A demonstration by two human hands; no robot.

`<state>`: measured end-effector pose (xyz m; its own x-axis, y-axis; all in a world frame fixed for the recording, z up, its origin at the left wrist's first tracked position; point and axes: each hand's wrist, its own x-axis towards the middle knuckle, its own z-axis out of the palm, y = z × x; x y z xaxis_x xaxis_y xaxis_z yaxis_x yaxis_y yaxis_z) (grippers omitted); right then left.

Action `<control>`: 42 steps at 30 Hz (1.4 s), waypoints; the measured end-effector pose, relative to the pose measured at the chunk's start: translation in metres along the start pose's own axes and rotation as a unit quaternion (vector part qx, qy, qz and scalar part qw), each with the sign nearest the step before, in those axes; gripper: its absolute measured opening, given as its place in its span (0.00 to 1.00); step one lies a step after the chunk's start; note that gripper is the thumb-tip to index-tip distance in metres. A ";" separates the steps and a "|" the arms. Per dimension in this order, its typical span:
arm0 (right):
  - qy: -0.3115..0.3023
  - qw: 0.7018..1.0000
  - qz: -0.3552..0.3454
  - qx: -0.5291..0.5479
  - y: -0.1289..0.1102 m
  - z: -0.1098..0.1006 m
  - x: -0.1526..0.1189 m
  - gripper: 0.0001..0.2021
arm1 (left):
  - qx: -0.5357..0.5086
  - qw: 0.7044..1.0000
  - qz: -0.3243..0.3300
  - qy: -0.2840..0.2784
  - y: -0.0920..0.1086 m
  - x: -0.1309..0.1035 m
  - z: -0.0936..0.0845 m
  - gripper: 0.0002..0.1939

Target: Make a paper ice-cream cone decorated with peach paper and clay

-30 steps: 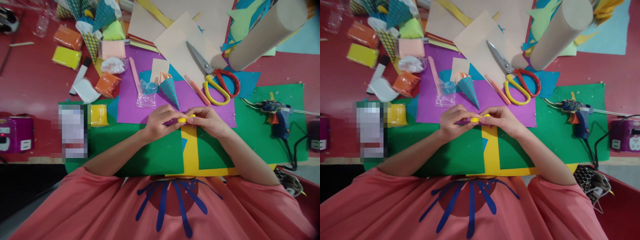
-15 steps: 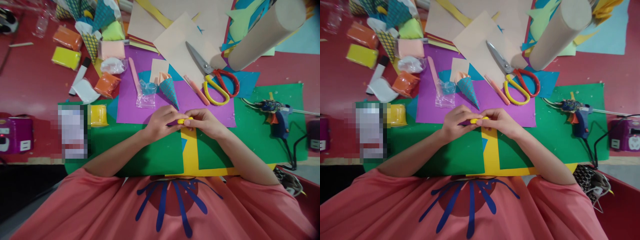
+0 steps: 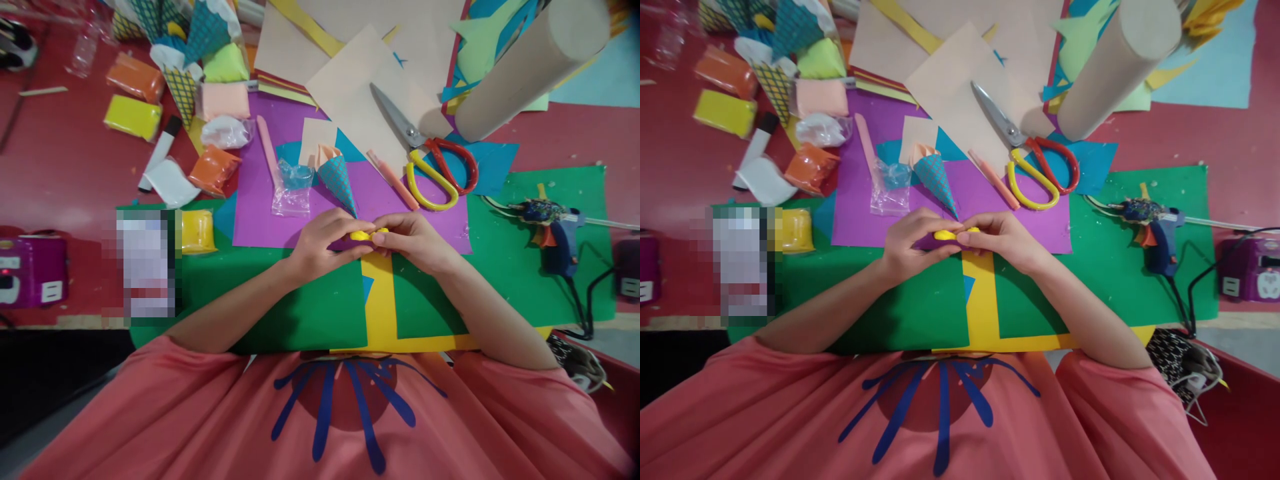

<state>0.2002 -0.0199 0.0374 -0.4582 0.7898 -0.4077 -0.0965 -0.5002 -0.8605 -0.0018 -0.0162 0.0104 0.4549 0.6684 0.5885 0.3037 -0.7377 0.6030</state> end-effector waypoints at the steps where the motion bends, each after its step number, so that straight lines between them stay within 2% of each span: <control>1: -0.006 1.000 0.003 0.001 0.001 0.001 0.000 0.18 | 0.002 1.000 0.008 -0.002 0.000 0.000 0.000 0.13; 7: -0.026 0.999 0.015 -0.010 0.004 0.006 0.000 0.18 | 0.037 0.997 0.064 0.011 0.000 -0.001 0.002 0.09; 11: -0.029 0.999 0.014 -0.017 0.002 0.003 0.001 0.16 | 0.004 0.999 0.044 0.030 0.002 0.001 0.001 0.05; 13: 0.022 1.000 0.001 -0.003 -0.002 -0.005 0.002 0.14 | -0.029 0.997 -0.004 0.070 0.002 0.002 0.000 0.04; 15: 0.137 0.988 -0.049 0.053 -0.008 -0.013 0.003 0.13 | -0.078 0.988 -0.076 0.109 0.000 0.003 0.000 0.06; 16: 0.170 0.980 -0.073 0.074 -0.011 -0.016 0.004 0.12 | -0.111 0.981 -0.116 0.111 -0.001 0.003 0.000 0.07; 17: 0.182 0.975 -0.093 0.084 -0.014 -0.018 0.004 0.11 | -0.148 0.972 -0.153 0.096 -0.001 0.002 0.000 0.10; 19: 0.169 0.980 -0.090 0.058 -0.018 -0.017 0.003 0.11 | -0.217 0.954 -0.201 0.039 -0.002 0.001 0.002 0.18; 23: 0.122 0.990 -0.064 0.012 -0.014 -0.011 0.001 0.15 | -0.273 0.941 -0.196 -0.033 0.000 -0.002 0.004 0.28; 27: 0.115 0.992 -0.043 0.028 -0.007 -0.010 0.002 0.24 | -0.209 0.953 -0.213 -0.044 0.002 0.000 0.003 0.21; 32: 0.113 0.993 -0.034 0.023 -0.003 -0.014 0.004 0.32 | -0.251 0.929 -0.268 -0.052 0.003 0.003 -0.002 0.22; 34: 0.110 0.993 -0.037 0.014 -0.003 -0.015 0.004 0.32 | -0.270 0.924 -0.269 -0.022 0.001 0.004 -0.004 0.26; 37: 0.101 0.993 -0.053 0.015 -0.004 -0.015 0.005 0.29 | -0.302 0.916 -0.254 0.072 -0.006 0.007 -0.006 0.28; 39: 0.095 0.993 -0.059 0.021 -0.005 -0.014 0.005 0.25 | -0.304 0.914 -0.232 0.136 -0.014 0.012 -0.011 0.24; 41: 0.094 0.993 -0.069 0.014 -0.006 -0.013 0.005 0.17 | -0.293 0.917 -0.221 0.154 -0.025 0.018 -0.019 0.16; 42: 0.096 0.992 -0.078 0.007 -0.006 -0.013 0.005 0.18 | -0.285 0.919 -0.218 0.161 -0.030 0.022 -0.026 0.12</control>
<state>0.2101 -0.0084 0.0366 -0.2599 0.9107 -0.3212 -0.1666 -0.3699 -0.9140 -0.0224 0.0229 0.0192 0.0938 0.9501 0.2975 -0.1316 -0.2843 0.9496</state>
